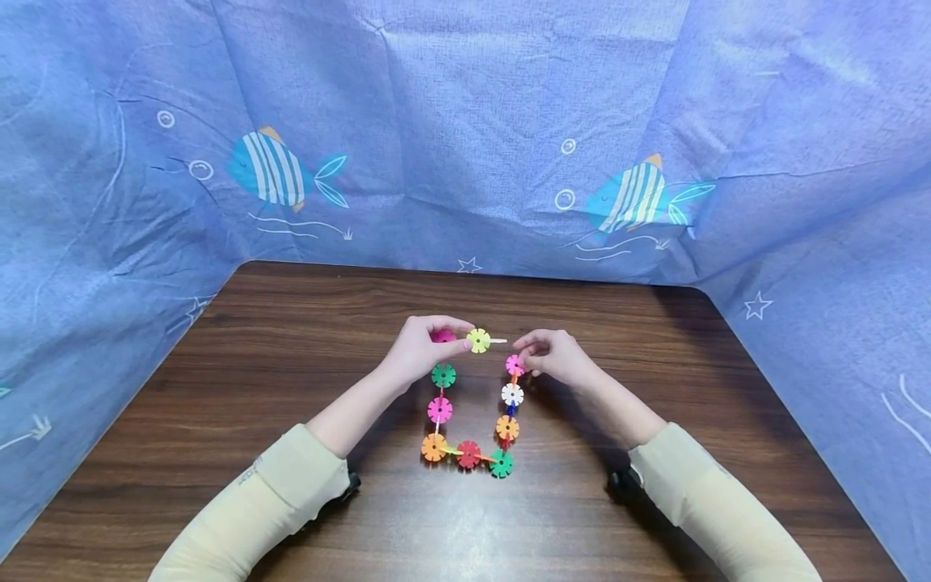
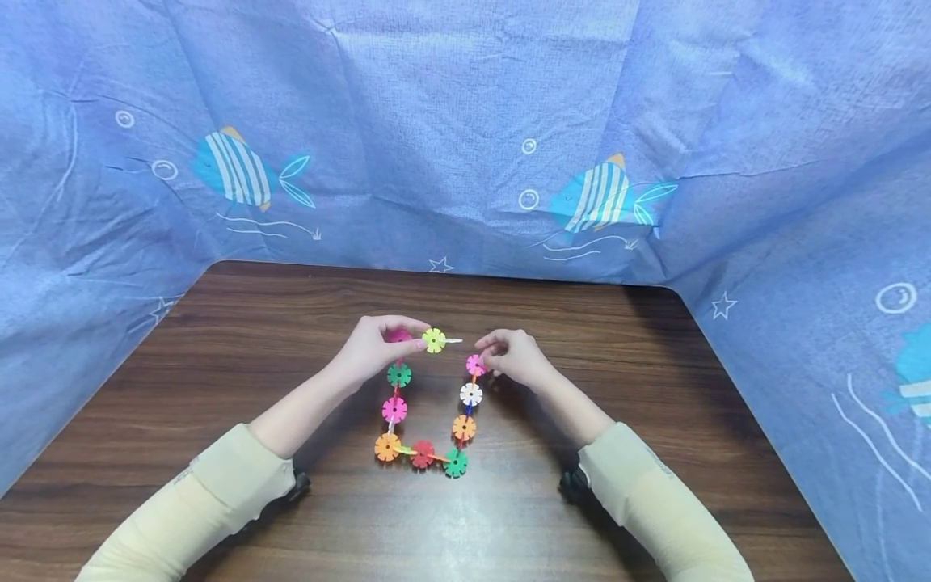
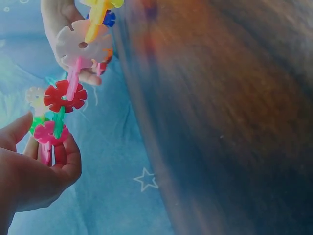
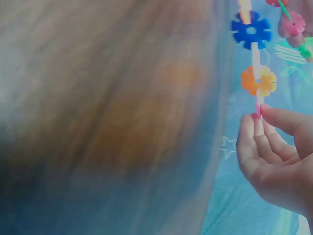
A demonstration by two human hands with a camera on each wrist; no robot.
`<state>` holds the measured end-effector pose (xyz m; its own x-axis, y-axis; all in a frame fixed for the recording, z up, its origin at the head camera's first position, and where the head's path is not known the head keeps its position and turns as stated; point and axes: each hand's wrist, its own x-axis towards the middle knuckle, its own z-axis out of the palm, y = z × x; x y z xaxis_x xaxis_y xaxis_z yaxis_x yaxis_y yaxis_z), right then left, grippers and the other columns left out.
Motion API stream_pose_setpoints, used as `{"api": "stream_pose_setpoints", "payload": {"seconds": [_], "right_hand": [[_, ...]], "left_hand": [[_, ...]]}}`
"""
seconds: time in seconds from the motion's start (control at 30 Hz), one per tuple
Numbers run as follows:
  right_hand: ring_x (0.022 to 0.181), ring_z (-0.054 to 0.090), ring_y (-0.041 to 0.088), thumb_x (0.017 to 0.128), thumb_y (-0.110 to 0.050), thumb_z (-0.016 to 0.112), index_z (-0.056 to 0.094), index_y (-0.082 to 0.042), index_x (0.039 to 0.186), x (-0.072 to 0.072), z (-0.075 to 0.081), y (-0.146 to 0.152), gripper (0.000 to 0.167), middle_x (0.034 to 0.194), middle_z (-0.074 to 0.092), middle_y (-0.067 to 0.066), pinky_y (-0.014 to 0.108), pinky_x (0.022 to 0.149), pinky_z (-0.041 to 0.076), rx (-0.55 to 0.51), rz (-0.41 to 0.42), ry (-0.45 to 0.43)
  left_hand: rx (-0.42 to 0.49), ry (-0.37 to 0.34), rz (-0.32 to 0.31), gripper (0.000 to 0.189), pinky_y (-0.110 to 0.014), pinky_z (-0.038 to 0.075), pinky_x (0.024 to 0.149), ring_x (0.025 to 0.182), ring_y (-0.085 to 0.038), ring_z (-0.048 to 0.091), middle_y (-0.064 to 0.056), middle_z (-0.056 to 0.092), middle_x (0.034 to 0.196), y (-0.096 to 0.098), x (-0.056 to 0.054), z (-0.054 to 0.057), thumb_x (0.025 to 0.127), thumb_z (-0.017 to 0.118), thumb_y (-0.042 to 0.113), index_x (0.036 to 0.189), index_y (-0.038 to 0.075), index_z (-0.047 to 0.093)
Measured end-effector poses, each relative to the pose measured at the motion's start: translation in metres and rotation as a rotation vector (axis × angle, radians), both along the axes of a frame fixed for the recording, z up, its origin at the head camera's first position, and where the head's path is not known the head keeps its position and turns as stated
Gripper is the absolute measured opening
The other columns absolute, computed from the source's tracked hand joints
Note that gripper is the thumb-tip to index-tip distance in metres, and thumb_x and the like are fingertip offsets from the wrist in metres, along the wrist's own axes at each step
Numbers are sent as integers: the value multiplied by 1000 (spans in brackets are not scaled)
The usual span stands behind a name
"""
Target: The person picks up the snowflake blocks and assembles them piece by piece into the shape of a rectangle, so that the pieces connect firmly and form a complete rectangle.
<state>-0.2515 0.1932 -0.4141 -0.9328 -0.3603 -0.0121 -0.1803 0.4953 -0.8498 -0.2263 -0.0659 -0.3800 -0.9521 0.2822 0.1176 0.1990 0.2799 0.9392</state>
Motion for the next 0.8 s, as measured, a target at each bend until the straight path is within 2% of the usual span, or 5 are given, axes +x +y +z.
{"api": "stream_pose_setpoints", "payload": {"seconds": [0.2, 0.47, 0.57, 0.67, 0.8], "right_hand": [[74, 67, 37, 83, 4, 63, 65, 8, 104, 5, 20, 2, 21, 87, 67, 21, 47, 67, 55, -95, -35, 45], [75, 69, 32, 84, -1, 68, 69, 2, 100, 19, 51, 0, 17, 86, 71, 18, 37, 63, 57, -87, -56, 170], [71, 69, 21, 83, -6, 70, 71, -4, 97, 24, 60, -2, 14, 85, 72, 13, 33, 62, 56, -52, -68, 248], [68, 67, 10, 84, -10, 71, 72, -9, 95, 29, 67, -4, 11, 85, 73, 6, 27, 60, 55, -21, -74, 347], [69, 66, 11, 83, -11, 72, 73, -15, 94, 37, 72, -6, 11, 86, 72, -1, 23, 60, 53, -23, -54, 483]], "left_hand": [[17, 57, 17, 25, -22, 36, 49, 56, -12, 43, -1, 56, 67, -3, 2, 9, 80, 76, 18, 104, 13, 73], [-2, 158, 34, 26, -23, 41, 49, 53, -12, 48, -8, 60, 65, -5, 9, 21, 80, 77, 21, 105, 16, 73], [-29, 229, 52, 25, -24, 39, 48, 52, -11, 46, -3, 59, 64, -6, 13, 24, 80, 77, 22, 105, 18, 73], [-51, 320, 68, 26, -24, 40, 49, 53, -10, 47, 2, 64, 71, -5, 17, 26, 80, 77, 22, 105, 18, 73], [-64, 413, 85, 26, -24, 45, 53, 59, -8, 55, 5, 70, 89, -3, 23, 26, 79, 77, 19, 105, 18, 73]]}}
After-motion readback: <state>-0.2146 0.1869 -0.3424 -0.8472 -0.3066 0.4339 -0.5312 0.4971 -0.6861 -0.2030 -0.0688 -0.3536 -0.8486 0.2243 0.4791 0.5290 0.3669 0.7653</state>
